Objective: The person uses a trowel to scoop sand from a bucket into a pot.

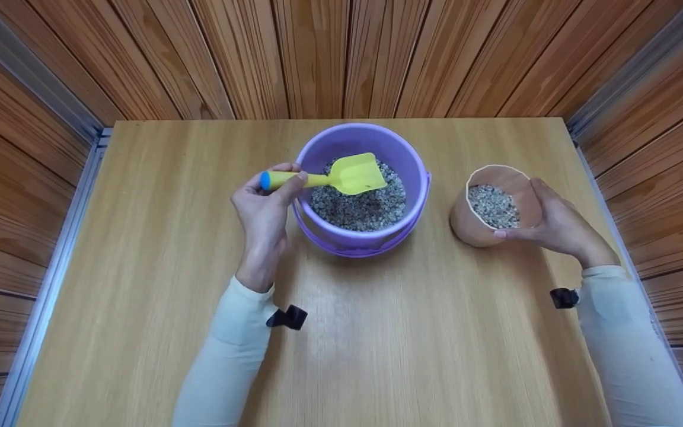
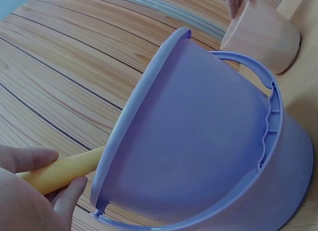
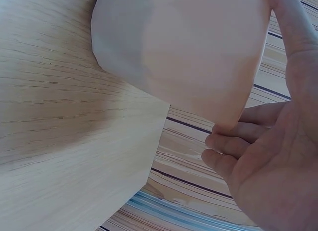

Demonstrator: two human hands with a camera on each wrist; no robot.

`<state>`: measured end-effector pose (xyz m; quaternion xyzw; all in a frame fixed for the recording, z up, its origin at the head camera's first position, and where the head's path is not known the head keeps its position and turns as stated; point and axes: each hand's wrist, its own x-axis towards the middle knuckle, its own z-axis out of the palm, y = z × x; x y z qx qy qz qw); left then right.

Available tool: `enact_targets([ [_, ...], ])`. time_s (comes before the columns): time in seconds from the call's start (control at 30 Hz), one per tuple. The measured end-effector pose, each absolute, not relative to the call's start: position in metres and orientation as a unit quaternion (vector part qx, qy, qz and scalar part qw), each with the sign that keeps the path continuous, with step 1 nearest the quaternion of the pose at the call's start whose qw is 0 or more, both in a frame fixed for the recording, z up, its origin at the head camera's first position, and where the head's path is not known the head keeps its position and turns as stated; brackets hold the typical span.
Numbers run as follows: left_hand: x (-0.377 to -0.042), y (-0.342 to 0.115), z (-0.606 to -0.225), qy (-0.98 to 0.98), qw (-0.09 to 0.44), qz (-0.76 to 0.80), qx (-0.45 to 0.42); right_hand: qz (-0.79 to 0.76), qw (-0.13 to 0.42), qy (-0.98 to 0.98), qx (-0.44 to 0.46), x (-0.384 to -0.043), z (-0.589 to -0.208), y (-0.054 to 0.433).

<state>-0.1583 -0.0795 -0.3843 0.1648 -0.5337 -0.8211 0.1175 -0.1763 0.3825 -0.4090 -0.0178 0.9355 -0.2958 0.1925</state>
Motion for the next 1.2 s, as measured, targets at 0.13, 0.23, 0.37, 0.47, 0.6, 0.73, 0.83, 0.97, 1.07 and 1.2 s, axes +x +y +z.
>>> enact_targets([
  [0.13, -0.159, -0.079, -0.386, -0.526, 0.121, -0.826, 0.165, -0.288, 0.175, 0.941, -0.027, -0.176, -0.406, 0.379],
  [0.23, -0.160, -0.078, -0.388, -0.516, 0.126, -0.832, 0.162, -0.283, 0.163, 0.945, -0.035, -0.176, -0.400, 0.372],
  [0.37, -0.159, -0.078, -0.389, -0.510, 0.132, -0.835, 0.161, -0.282, 0.153, 0.945, -0.058, -0.177, -0.391, 0.353],
  [0.47, -0.159, -0.078, -0.389, -0.513, 0.132, -0.833, 0.161, -0.287, 0.144, 0.943, -0.087, -0.180, -0.386, 0.333],
  [0.6, -0.157, -0.079, -0.389, -0.519, 0.131, -0.829, 0.162, -0.295, 0.141, 0.936, -0.128, -0.184, -0.382, 0.305],
  [0.73, -0.156, -0.079, -0.390, -0.525, 0.129, -0.826, 0.160, -0.307, 0.152, 0.926, -0.157, -0.187, -0.380, 0.281],
  [0.83, -0.156, -0.080, -0.390, -0.527, 0.126, -0.825, 0.161, -0.311, 0.159, 0.921, -0.173, -0.189, -0.378, 0.266],
  [0.97, -0.156, -0.081, -0.389, -0.529, 0.123, -0.823, 0.166, -0.310, 0.161, 0.918, -0.185, -0.192, -0.376, 0.247],
  [1.07, -0.157, -0.081, -0.388, -0.528, 0.124, -0.824, 0.167, -0.323, 0.160, 0.913, -0.190, -0.195, -0.376, 0.235],
  [1.2, -0.157, -0.081, -0.388, -0.525, 0.126, -0.826, 0.161, -0.335, 0.161, 0.908, -0.192, -0.198, -0.377, 0.225],
])
